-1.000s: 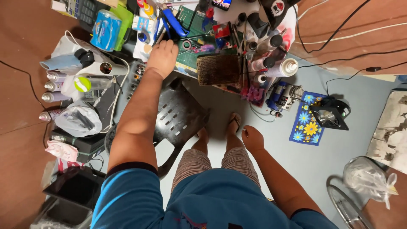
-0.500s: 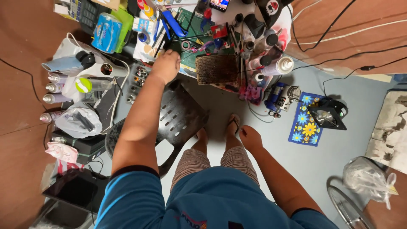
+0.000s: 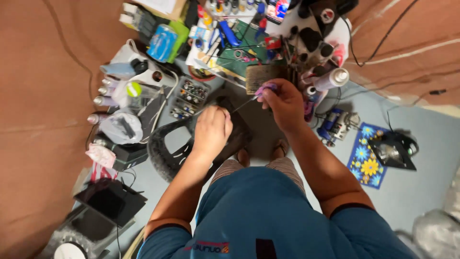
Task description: Assembling small electrical components by connecting wires and LEDs, and applying spray paint to parts.
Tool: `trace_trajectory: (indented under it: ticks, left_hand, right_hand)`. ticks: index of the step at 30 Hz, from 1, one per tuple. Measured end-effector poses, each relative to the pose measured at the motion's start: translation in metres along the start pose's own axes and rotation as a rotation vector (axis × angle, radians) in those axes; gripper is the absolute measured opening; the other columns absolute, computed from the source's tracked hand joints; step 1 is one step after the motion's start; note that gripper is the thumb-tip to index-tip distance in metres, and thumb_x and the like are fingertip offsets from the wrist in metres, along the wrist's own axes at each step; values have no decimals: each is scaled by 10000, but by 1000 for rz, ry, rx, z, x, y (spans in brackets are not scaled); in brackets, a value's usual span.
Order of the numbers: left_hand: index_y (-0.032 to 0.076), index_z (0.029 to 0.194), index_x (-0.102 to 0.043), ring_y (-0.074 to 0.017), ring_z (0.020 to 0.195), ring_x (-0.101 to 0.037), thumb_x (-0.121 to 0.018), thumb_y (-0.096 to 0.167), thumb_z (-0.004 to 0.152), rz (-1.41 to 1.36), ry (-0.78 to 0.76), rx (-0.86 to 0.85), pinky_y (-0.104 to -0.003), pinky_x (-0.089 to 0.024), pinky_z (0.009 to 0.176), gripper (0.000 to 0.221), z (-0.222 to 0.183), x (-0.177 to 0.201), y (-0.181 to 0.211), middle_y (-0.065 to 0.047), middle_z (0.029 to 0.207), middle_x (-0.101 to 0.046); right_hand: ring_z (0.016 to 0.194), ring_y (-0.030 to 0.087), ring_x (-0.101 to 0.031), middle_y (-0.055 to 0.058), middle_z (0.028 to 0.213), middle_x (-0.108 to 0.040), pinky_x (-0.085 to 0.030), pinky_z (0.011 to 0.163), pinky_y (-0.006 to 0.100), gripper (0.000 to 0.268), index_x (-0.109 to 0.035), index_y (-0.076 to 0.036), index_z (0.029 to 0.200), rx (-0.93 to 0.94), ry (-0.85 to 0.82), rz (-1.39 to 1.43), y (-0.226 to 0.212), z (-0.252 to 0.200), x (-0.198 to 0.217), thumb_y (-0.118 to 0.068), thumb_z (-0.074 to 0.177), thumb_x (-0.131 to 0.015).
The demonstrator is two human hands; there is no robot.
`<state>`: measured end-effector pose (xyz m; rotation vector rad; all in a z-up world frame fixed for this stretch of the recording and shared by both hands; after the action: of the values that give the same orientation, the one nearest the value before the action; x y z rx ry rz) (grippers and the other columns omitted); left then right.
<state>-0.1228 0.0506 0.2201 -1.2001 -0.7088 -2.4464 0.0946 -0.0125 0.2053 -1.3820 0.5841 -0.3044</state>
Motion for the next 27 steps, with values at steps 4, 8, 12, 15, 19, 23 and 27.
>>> trace_trajectory:
  ticks: [4,8,12,15,19,23,27]
  left_hand:
    - [150,863,-601,-243,800,-634,-540,261,989,57,46,52,-358,-528,715,179,-8,28,8,-21,835,-560]
    - [114,1052,-652,-317,954,-685,-647,280,971,-106,88,163,-410,-567,797,185,11,62,26,-91,1020,-656]
    - [80,1150,-662,-351,920,-714,-615,303,1019,-337,24,296,-450,-584,772,262,30,71,43,-119,957,-696]
    - [81,1030,-719,-388,856,-706,-654,241,1000,-489,1,445,-462,-569,745,175,36,78,47,-121,833,-685]
    - [127,926,-734,-276,752,-692,-694,189,978,-704,27,537,-381,-558,727,90,33,66,45,-24,725,-655]
    - [125,880,-746,-215,674,-622,-743,146,940,-807,37,573,-349,-532,689,64,29,58,45,-21,646,-611]
    - [146,946,-775,-238,725,-666,-694,189,988,-746,-35,579,-361,-554,728,101,27,59,49,-65,697,-672]
  right_hand:
    - [628,259,-712,252,800,-710,-603,592,344,82,-672,70,1026,-13,-111,-61,-41,2,-31,39,951,-682]
    - [644,249,-715,218,795,-718,-593,652,339,90,-681,51,1051,5,-234,-157,-65,-1,-54,-10,994,-647]
    - [656,264,-723,227,798,-712,-604,677,352,111,-672,67,1076,8,-314,-91,-62,-7,-67,11,981,-659]
    - [666,238,-717,238,825,-715,-600,670,330,100,-672,79,1073,66,-358,-54,-72,-10,-70,49,983,-640]
    - [663,237,-716,243,816,-710,-602,668,330,103,-668,96,1083,86,-389,-44,-66,-9,-60,76,989,-630]
    - [680,230,-725,253,864,-721,-618,666,341,119,-665,99,1094,93,-412,0,-62,-10,-54,82,979,-638]
    - [679,208,-723,196,786,-718,-610,690,319,134,-663,87,1108,87,-418,-4,-57,-11,-52,78,976,-641]
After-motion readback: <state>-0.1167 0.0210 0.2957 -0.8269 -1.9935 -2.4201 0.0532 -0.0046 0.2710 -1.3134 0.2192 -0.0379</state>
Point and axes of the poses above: each hand's wrist, its own z-axis towards the middle knuckle, its own x-axis out of the back of the hand, y = z × x, the point moved 5 cm from there along z, towards the middle knuckle
